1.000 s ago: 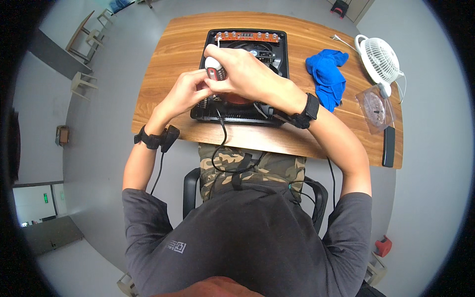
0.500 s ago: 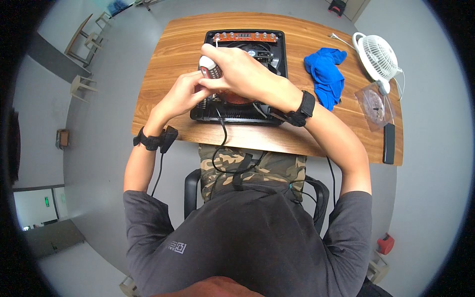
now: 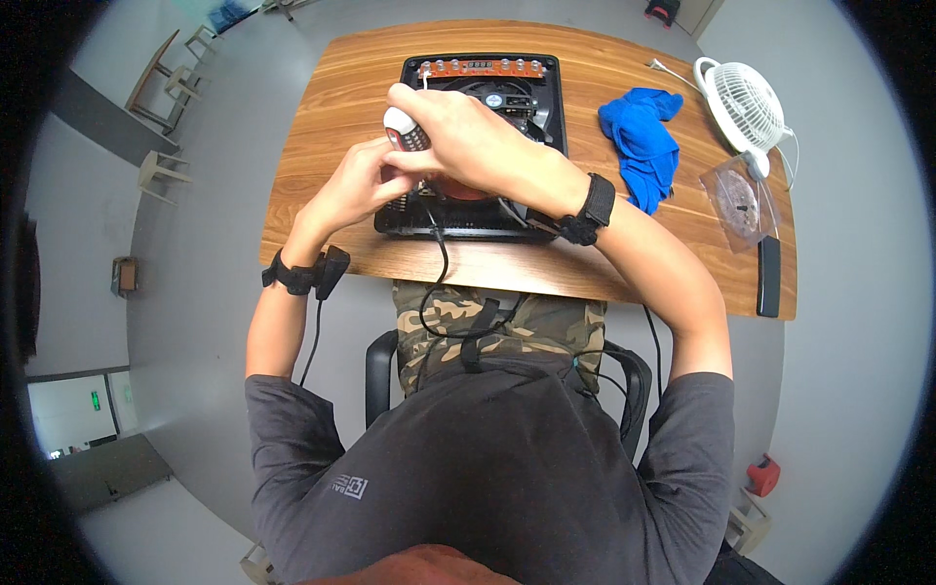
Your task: The person uses a screwdriver to remove screws from the bottom and internal components of a black electronic device. They remove the cover, unscrew internal parts, and detach a copper-colored circular component, placing parts on the table.
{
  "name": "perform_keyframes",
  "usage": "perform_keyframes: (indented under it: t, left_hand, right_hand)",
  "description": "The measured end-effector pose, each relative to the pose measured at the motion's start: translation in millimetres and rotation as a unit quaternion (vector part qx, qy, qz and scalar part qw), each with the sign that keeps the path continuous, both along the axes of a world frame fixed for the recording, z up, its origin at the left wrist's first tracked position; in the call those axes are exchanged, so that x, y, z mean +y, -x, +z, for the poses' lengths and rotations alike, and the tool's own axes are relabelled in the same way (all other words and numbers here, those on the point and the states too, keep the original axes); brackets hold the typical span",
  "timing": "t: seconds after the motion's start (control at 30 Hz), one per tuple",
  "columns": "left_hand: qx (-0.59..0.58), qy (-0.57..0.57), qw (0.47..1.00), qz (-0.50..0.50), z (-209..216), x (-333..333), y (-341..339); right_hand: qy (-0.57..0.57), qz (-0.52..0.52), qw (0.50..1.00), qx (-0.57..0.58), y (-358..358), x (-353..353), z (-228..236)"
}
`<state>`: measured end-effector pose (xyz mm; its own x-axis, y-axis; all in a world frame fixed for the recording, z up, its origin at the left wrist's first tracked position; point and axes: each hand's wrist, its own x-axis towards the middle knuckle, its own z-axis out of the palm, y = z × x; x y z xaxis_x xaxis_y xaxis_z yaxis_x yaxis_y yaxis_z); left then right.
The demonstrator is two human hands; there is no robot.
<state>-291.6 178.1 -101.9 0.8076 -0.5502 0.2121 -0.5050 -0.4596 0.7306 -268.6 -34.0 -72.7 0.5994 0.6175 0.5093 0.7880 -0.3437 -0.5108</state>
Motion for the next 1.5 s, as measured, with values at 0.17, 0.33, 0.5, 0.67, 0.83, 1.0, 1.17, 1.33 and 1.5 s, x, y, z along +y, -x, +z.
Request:
perform_keyframes:
  t: [0.17, 0.33, 0.5, 0.67, 0.83, 1.0, 1.17, 1.33, 1.5]
  left_hand:
    - [-0.011, -0.007, 1.0, 0.001, -2.9, 0.6, -3.5]
    - [-0.038, -0.039, 0.998, 0.032, 3.5, -5.8, -2.0]
    - [-0.024, -0.069, 0.997, 0.04, 2.3, -6.7, -3.5]
    - [0.021, -0.042, 0.998, 0.045, -1.3, -9.6, -2.2]
    - [0.024, 0.001, 0.999, 0.035, -0.8, -9.7, -1.8]
    - [0.023, 0.064, 0.997, 0.028, -8.2, -7.6, -7.9]
    - [0.017, 0.021, 0.998, 0.049, -6.8, -9.0, -8.1]
    - [0.003, 0.04, 0.998, 0.054, -9.5, -15.9, -2.7]
    - [0.025, -0.009, 0.997, 0.069, 1.8, -19.4, -4.5]
  right_hand:
    - [-0.01, 0.001, 1.0, -0.009, -4.0, -1.9, -3.5]
    - [0.078, -0.027, 0.996, 0.016, 0.6, -4.1, 9.9]
    - [0.137, -0.071, 0.984, -0.083, 2.0, -6.0, 21.7]
    - [0.198, -0.104, 0.97, -0.092, 3.4, 4.5, 29.6]
    - [0.157, -0.082, 0.981, -0.082, -1.8, 7.6, 16.9]
    - [0.158, -0.061, 0.983, -0.074, -3.8, 5.4, 18.1]
    - [0.194, -0.081, 0.975, -0.074, 3.6, -0.3, 30.5]
    - [0.267, -0.102, 0.953, -0.096, 13.9, 3.1, 45.2]
    - [0.215, -0.111, 0.965, -0.1, 5.8, 7.7, 32.3]
